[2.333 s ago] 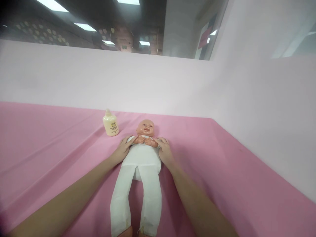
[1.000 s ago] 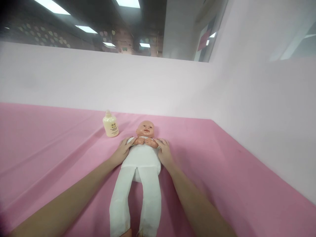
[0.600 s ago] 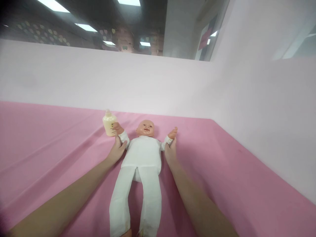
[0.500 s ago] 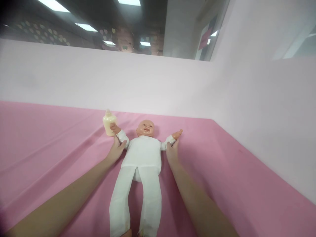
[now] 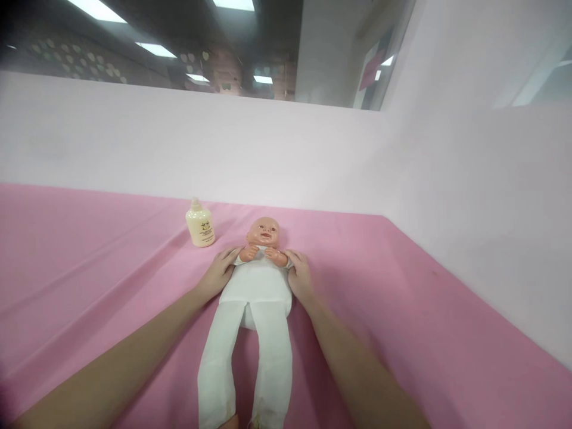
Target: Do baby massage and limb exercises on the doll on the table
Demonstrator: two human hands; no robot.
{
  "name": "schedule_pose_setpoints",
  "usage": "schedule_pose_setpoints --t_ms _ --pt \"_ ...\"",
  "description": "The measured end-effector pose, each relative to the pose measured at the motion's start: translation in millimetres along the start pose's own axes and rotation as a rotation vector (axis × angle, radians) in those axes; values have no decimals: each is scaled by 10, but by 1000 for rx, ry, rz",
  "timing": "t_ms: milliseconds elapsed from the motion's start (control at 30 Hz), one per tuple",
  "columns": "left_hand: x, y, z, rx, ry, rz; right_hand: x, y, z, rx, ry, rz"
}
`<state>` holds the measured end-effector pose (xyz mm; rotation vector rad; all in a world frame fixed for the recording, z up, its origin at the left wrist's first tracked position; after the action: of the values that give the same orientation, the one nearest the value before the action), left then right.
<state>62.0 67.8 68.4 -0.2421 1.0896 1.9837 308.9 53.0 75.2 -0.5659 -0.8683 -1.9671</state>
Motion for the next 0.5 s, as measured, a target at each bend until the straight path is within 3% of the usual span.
schedule_pose_setpoints --t_ms 133,233,400,500 --pt "-8 63 17 -41 52 -84 -46 45 4 -41 -97 24" --pt "76 144 21 -138 150 -217 -115 142 -1 -136 -231 105" --pt "493 187 -73 -293 423 -433 -458 315 -68 -334 -453 238" --pt "689 220 -147 -372 526 -468 -625 386 -95 -408 -465 259"
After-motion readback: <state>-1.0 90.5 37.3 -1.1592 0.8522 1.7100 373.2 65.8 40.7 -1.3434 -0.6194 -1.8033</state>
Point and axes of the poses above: each hand's wrist, its own z-axis towards the middle knuckle, its own y-axis out of the back of the hand, x = y × z, the point moved 10 cm from there along z, towards the middle knuckle, and after that the axes turned 8 degrees about -x, right-handed, at the moved point
